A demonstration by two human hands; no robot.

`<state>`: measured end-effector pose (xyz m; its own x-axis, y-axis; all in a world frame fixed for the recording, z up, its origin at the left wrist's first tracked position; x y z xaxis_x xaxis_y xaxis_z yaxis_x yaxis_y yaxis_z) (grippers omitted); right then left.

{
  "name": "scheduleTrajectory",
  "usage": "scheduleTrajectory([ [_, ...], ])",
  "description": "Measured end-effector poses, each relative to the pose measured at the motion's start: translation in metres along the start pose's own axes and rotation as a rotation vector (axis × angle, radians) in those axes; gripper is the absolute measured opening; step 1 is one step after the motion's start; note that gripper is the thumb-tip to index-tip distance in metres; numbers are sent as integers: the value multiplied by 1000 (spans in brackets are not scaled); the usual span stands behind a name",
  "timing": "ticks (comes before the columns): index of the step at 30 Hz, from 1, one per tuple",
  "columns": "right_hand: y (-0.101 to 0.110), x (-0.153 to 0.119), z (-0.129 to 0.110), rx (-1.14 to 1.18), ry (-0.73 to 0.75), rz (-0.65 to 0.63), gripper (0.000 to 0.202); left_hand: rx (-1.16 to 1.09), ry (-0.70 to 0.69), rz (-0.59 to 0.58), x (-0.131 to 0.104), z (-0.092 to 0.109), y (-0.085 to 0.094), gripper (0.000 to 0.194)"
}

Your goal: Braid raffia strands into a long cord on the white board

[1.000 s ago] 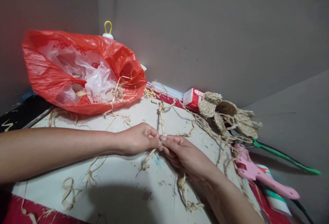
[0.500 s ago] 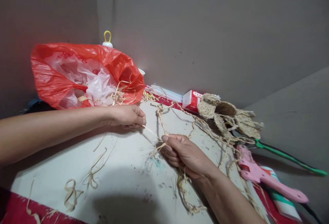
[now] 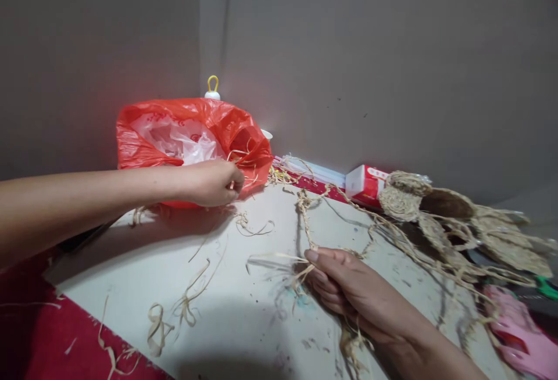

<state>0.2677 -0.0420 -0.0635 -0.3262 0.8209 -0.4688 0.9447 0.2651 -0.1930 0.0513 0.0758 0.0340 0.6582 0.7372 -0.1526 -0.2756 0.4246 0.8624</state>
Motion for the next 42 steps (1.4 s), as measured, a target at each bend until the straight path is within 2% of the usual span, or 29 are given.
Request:
scheduleTrajectory([
  [5,-1,1,1,-4,1,-16,49,-38,-174,-70,3,4,-31,10],
  [7,-1,0,0,-15,0,-16,49,-35,-210,-44,6,9,-43,9],
  [10,-2,0,-1,-40,4,-15,49,48,-192,24,14,15,-56,15],
  [12,-2,0,-2,-54,6,-13,49,94,-166,23,21,17,-63,20],
  [16,-1,0,-1,-60,12,-24,49,49,-147,1,33,16,-72,7],
  [20,0,1,-2,-51,21,-39,48,20,-144,31,31,13,-70,12],
  [23,0,1,-2,-48,27,-47,47,-165,-170,46,25,13,-60,6],
  [27,-1,1,-2,-47,37,-44,47,-614,-130,-135,18,13,-57,8],
  [30,-2,0,-2,-43,37,-50,46,-804,-32,-255,16,10,-64,6],
  [32,-3,-1,-3,-42,44,-58,47,-775,-49,-206,16,7,-65,8],
  [35,-3,-1,-3,-42,49,-58,46,-593,-149,29,18,4,-57,8],
  [36,-2,0,-3,-41,48,-57,46,-578,-160,71,18,4,-54,6],
  [40,-2,1,-3,-51,45,-62,47,-705,-97,90,20,3,-46,8],
  [42,-2,1,-3,-57,46,-63,47,-684,-99,148,20,3,-43,10],
])
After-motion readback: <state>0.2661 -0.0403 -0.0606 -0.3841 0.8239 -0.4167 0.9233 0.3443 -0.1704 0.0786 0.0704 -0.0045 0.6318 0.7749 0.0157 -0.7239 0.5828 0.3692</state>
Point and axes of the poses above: each hand's wrist, its own x-axis towards the middle knuckle, its own y-axis out of the back of the hand, z = x × y, the point moved 3 cm from there along x, towards the middle knuckle, and after that the axes turned 3 degrees about -x, right-handed, at the moved point
